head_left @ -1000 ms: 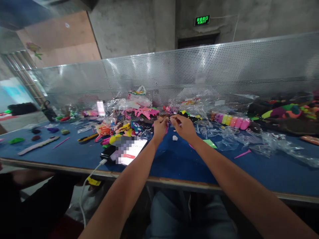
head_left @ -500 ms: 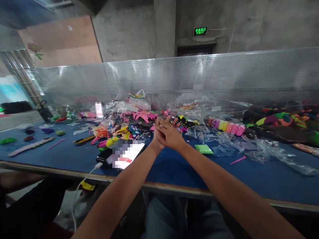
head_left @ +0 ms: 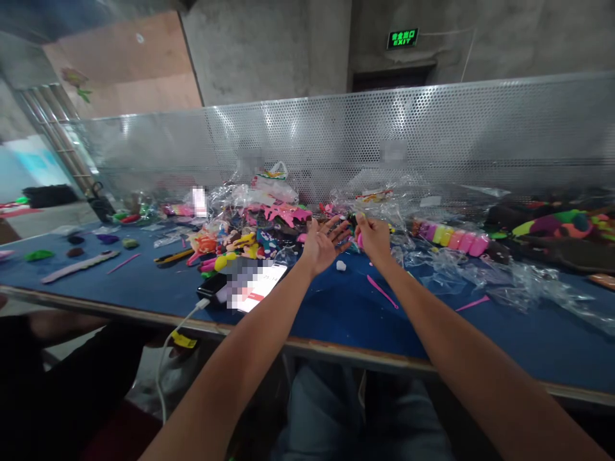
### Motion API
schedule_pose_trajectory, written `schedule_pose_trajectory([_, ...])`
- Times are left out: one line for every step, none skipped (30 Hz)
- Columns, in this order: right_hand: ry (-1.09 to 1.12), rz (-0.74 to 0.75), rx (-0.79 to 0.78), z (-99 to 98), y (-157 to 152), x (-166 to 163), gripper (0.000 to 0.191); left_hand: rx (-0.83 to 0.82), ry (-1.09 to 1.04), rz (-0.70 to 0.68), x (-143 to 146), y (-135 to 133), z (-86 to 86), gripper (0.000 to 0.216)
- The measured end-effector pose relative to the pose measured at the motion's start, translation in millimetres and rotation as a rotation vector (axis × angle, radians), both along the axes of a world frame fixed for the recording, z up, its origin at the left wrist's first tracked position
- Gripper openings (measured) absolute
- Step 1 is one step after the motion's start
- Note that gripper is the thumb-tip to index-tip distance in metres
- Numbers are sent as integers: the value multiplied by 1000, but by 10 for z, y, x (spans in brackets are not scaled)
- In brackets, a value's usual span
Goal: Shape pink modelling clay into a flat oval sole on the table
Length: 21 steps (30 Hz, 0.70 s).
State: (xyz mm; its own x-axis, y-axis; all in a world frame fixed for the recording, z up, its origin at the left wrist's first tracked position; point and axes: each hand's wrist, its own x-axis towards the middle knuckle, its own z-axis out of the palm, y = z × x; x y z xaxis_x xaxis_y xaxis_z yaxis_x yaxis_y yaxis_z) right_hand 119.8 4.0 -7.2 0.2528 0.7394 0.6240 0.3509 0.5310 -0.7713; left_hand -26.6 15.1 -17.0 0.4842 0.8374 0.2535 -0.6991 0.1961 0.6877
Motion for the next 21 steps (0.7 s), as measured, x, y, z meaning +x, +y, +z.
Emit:
schedule_pose_trajectory([21,28,32,-13,-20,-13,53,7,-8,-1,-1,2,-3,51])
schedule_pose_trajectory([14,63,77,-25,-40,-31,49,11,-17,0,-3,1,-5,50])
schedule_pose_trajectory([-20,106,127,-37,-60,-54,45,9,-25,7,-6,-2,-6,48])
schedule_pose_trajectory([-77,158,172,-50,-76,-83,44,-1,-29,17,-7,-6,-6,47])
schedule_pose_trajectory([-159,216,200,-65,-88,-117,44,-15,-27,29,-6,-11,-6,45])
schedule_pose_trajectory([-258,273,208,-83,-93,-155,45,-33,-19,45,-2,-16,-5,42])
schedule_pose_trajectory([-359,316,199,-105,-92,-195,48,-52,-7,67,4,-18,-4,40])
schedule_pose_trajectory([-453,337,183,-128,-86,-234,50,-65,6,85,13,-17,-4,38])
schedule_pose_trajectory([-533,337,173,-153,-76,-270,55,-70,25,95,23,-12,-5,36])
schedule_pose_trajectory([-594,322,176,-175,-65,-298,60,-73,49,102,34,-3,-7,35])
schedule_pose_trajectory([-636,300,191,-194,-52,-318,67,-79,78,109,44,9,-10,34])
schedule_pose_trajectory([-668,275,215,-209,-40,-326,73,-89,108,117,54,22,-14,32])
schedule_pose_trajectory([-700,254,241,-219,-29,-324,78,-103,137,129,62,36,-19,29])
schedule_pose_trajectory([-727,229,265,-225,-18,-311,82,-123,161,147,66,49,-23,27])
schedule_pose_trajectory([-750,201,283,-226,-7,-290,83,-143,173,170,66,60,-26,24])
schedule_pose_trajectory([-767,169,292,-225,4,-262,81,-157,174,194,63,69,-28,22])
schedule_pose_trajectory([-779,134,291,-221,16,-231,77,-166,166,216,55,74,-27,20])
schedule_pose_trajectory([-783,106,285,-217,29,-199,70,-173,153,228,44,77,-25,19])
schedule_pose_trajectory([-781,87,276,-212,43,-168,60,-176,137,229,32,76,-20,19])
schedule_pose_trajectory([-774,77,268,-207,57,-141,50,-172,121,217,19,73,-16,20])
schedule_pose_trajectory([-759,75,261,-202,71,-119,40,-165,109,194,8,68,-12,21])
